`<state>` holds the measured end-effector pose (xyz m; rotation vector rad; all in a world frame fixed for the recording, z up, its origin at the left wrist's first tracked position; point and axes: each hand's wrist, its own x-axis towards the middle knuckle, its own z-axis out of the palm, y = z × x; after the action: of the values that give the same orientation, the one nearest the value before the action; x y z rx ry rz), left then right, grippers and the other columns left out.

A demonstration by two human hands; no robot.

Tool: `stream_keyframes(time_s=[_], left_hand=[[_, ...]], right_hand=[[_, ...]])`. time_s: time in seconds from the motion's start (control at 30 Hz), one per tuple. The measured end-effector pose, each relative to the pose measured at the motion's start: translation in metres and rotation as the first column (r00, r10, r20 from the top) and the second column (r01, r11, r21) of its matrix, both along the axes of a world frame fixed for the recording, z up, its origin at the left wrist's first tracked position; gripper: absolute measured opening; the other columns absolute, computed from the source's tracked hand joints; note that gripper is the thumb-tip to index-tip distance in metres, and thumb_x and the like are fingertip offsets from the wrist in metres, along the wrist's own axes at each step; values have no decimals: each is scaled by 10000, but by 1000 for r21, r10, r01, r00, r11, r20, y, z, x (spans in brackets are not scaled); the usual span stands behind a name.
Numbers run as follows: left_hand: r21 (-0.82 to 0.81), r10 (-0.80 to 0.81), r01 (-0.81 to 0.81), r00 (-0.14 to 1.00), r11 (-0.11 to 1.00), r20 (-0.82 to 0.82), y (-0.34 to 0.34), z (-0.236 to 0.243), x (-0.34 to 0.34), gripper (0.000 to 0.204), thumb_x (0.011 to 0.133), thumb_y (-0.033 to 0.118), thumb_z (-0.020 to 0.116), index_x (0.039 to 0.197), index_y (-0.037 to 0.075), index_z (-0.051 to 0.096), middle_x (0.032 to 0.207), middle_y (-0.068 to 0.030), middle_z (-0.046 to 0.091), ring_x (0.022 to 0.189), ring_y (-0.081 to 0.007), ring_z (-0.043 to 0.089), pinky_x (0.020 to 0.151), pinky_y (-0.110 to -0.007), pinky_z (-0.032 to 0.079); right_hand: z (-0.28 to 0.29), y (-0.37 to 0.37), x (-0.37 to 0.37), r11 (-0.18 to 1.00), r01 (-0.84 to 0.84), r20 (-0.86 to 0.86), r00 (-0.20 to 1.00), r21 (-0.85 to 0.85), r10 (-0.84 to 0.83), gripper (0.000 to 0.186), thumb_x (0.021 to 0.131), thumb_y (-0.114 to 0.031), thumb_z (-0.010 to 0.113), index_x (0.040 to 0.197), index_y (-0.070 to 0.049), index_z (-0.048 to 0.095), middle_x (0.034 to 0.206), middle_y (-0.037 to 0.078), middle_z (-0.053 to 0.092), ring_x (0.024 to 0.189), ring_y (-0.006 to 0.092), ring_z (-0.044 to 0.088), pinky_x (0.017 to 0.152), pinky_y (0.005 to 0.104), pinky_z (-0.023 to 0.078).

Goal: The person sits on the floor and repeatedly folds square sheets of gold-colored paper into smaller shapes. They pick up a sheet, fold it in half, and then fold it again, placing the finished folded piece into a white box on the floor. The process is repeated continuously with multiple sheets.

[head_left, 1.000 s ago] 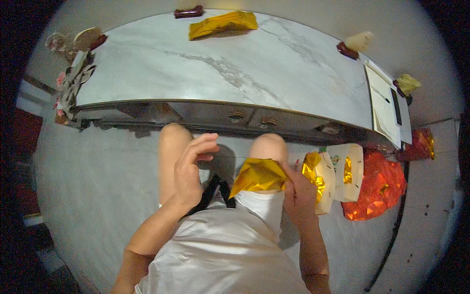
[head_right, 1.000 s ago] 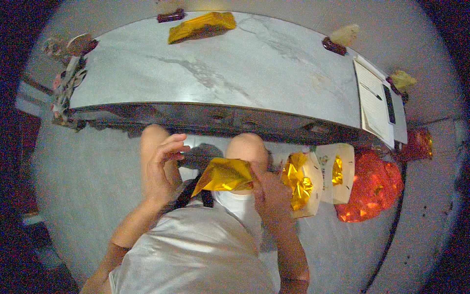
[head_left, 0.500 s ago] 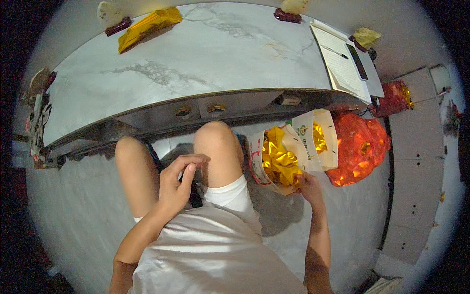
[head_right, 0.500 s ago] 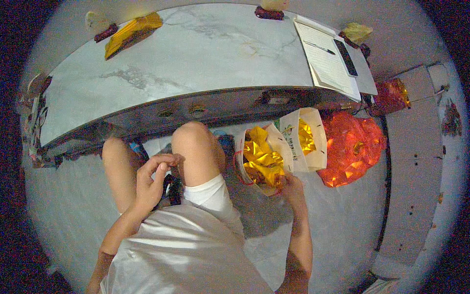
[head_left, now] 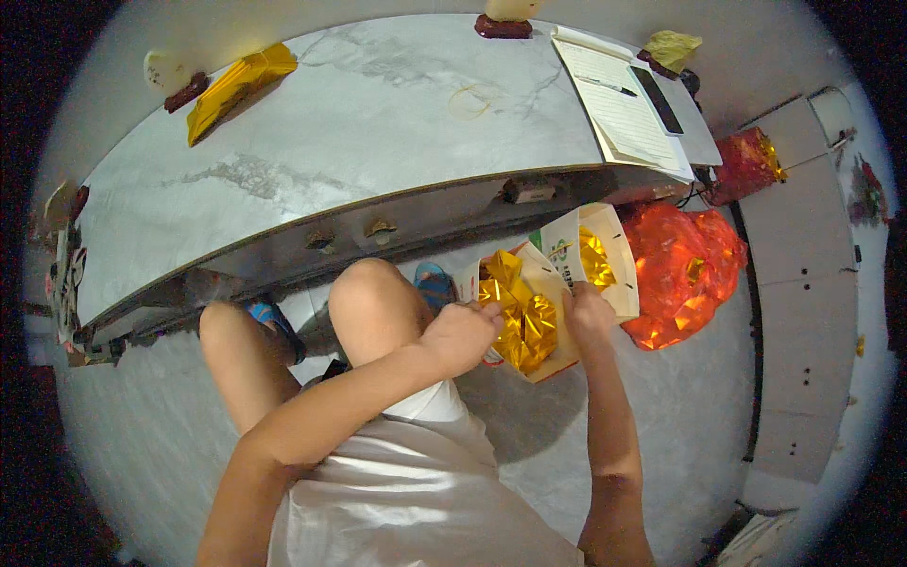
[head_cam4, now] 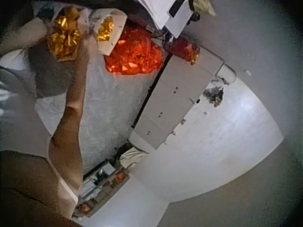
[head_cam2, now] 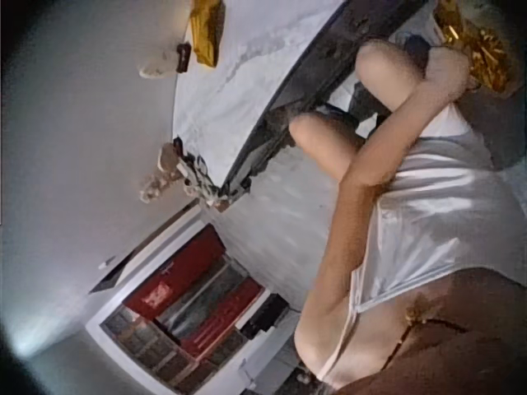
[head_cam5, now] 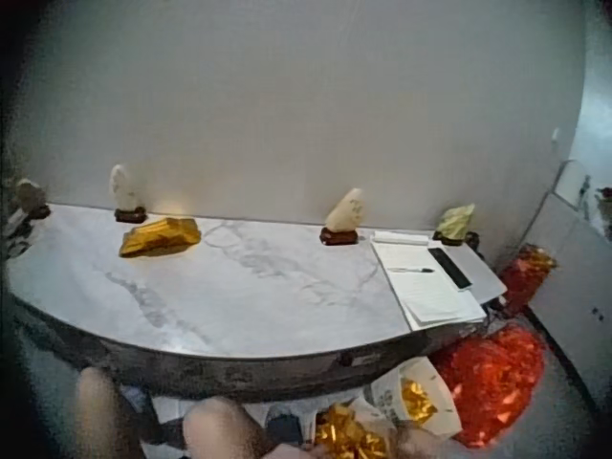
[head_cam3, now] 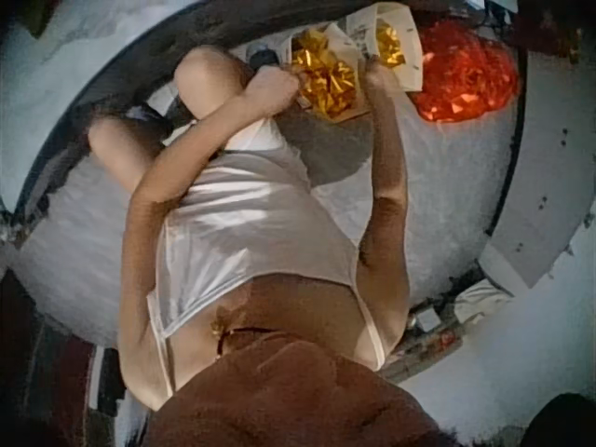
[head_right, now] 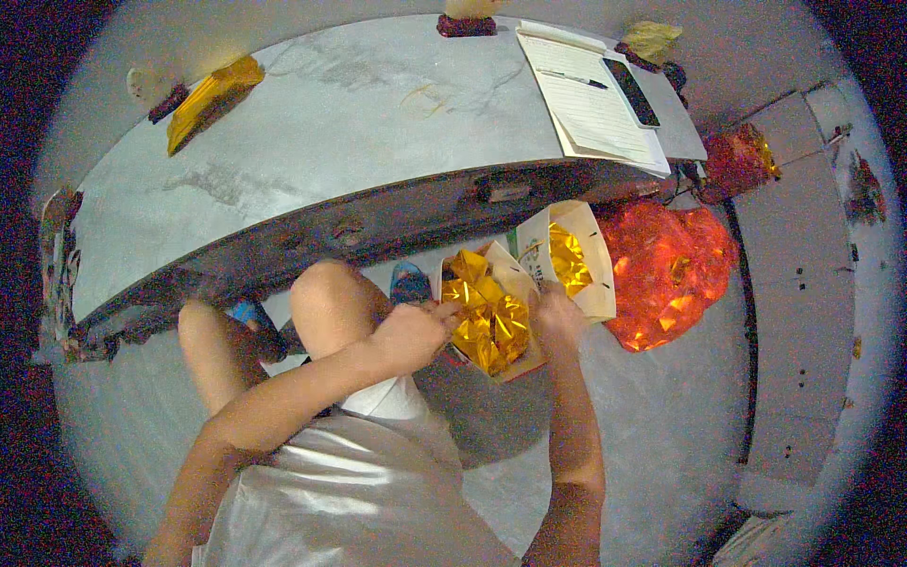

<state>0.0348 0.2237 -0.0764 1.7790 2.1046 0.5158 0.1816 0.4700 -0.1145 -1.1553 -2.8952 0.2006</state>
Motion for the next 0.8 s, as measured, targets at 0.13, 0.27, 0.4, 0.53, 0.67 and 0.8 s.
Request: stream_keyframes(time_s=[0.13,0.27,0.4,0.53,0.67,0.8], left_hand=[[-343,-136,83,982,936,-134,15,-22,10,268,879,149,632,1126,83,713,1218,-91,682,989,-277,692,785,-404,534],[-660,-225,116,971,742,-82,12,-15,5,241,905,171,632,1109,129,753,1079,-70,743,1048,-256,687,796,-395,513],[-462,-177,52,956,885,-234,17,-44,8,193,849,151,634,972,87,768,984,-86,749,929,-270,711,756,-400,551],[-316,-245,158,934,936,-259,21,-24,9,224,873,124,597,1002,36,758,1015,-127,747,1023,-294,696,828,-406,558],[-370,-113,41,978,928,-177,23,-44,0,203,847,122,612,966,62,765,964,-94,754,988,-257,708,770,-364,576],[-289,-152,101,975,952,-160,26,-37,3,190,850,133,629,977,70,756,984,-79,753,1004,-246,702,790,-363,581]], right_hand=[[-37,26,-11,1000,2,139,990,4,-3,304,960,-354,566,1012,-73,669,964,189,690,839,395,685,741,508,537],[-38,38,-7,998,-47,191,981,43,38,298,978,-344,537,990,-74,663,957,182,688,826,377,695,729,500,547],[-41,36,-1,991,-111,151,984,69,99,293,984,-340,528,973,-77,656,951,173,684,810,367,700,704,495,551],[-15,18,-22,994,-79,166,984,81,64,285,984,-340,536,975,-85,661,945,165,684,812,360,702,700,494,553],[-16,29,-24,981,-141,148,982,133,121,277,971,-334,561,958,-78,666,936,170,685,815,359,703,701,489,554],[1,20,-43,987,-105,177,981,122,82,263,951,-312,587,953,-65,675,943,175,692,817,360,705,704,486,553]])
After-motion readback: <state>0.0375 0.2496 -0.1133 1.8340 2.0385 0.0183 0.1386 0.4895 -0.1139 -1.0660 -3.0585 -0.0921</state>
